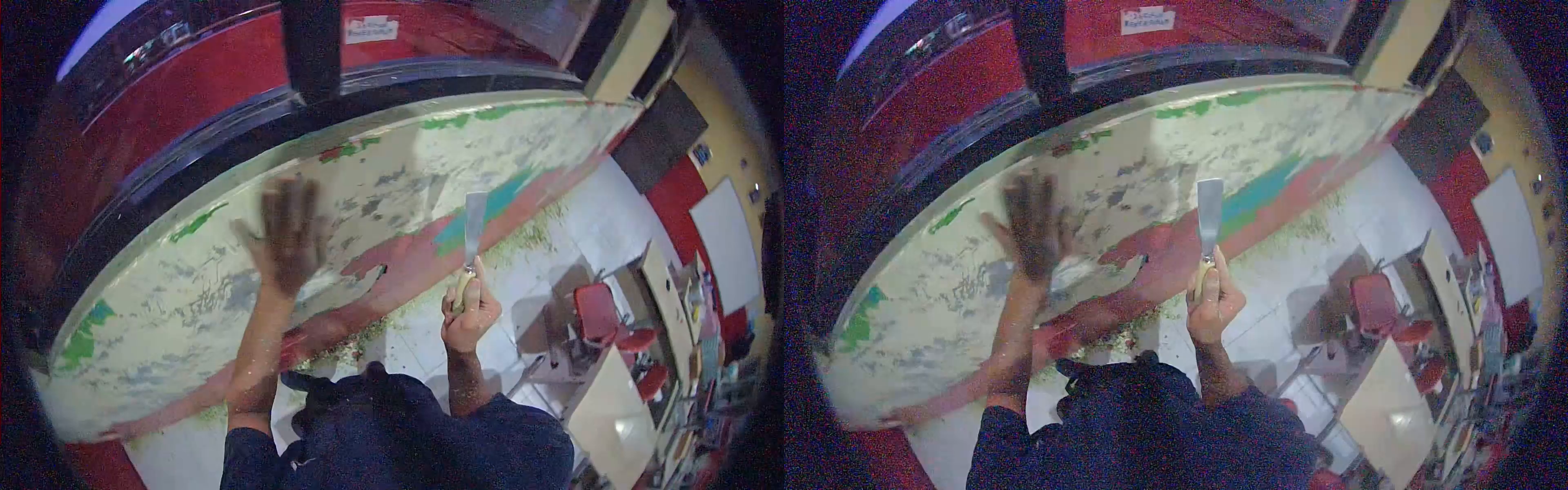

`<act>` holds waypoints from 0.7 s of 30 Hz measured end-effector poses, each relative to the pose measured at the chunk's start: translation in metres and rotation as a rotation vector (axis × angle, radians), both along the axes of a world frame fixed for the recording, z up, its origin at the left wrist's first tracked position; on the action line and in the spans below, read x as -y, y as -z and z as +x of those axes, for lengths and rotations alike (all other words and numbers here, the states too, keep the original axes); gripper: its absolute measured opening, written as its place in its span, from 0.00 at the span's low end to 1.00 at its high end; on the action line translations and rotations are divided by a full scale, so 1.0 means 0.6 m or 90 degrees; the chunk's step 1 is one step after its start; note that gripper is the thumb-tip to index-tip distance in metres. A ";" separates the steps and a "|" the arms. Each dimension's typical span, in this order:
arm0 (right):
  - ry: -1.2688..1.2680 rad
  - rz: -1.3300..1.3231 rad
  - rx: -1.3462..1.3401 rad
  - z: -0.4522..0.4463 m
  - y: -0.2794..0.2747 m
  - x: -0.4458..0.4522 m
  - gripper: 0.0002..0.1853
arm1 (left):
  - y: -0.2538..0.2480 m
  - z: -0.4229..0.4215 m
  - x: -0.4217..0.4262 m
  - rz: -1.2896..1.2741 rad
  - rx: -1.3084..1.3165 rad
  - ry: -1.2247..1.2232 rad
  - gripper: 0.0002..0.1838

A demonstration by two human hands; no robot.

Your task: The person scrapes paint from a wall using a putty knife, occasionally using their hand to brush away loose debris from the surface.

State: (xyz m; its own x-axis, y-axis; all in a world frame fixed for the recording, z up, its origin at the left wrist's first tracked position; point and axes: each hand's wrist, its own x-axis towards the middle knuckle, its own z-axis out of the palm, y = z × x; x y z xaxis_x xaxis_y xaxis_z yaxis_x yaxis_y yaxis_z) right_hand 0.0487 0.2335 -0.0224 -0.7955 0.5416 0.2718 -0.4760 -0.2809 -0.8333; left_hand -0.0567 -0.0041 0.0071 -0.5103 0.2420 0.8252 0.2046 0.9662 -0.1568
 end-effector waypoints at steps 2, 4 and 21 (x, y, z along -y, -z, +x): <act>0.011 -0.010 0.030 0.020 0.013 -0.004 0.22 | -0.015 0.018 -0.035 -0.104 0.130 0.222 0.24; 0.024 -0.015 0.085 0.044 0.022 -0.009 0.21 | -0.051 0.053 -0.072 -0.003 0.541 0.347 0.23; -0.342 0.438 -0.136 0.002 -0.026 0.216 0.15 | -0.075 0.155 -0.016 1.289 0.303 0.541 0.25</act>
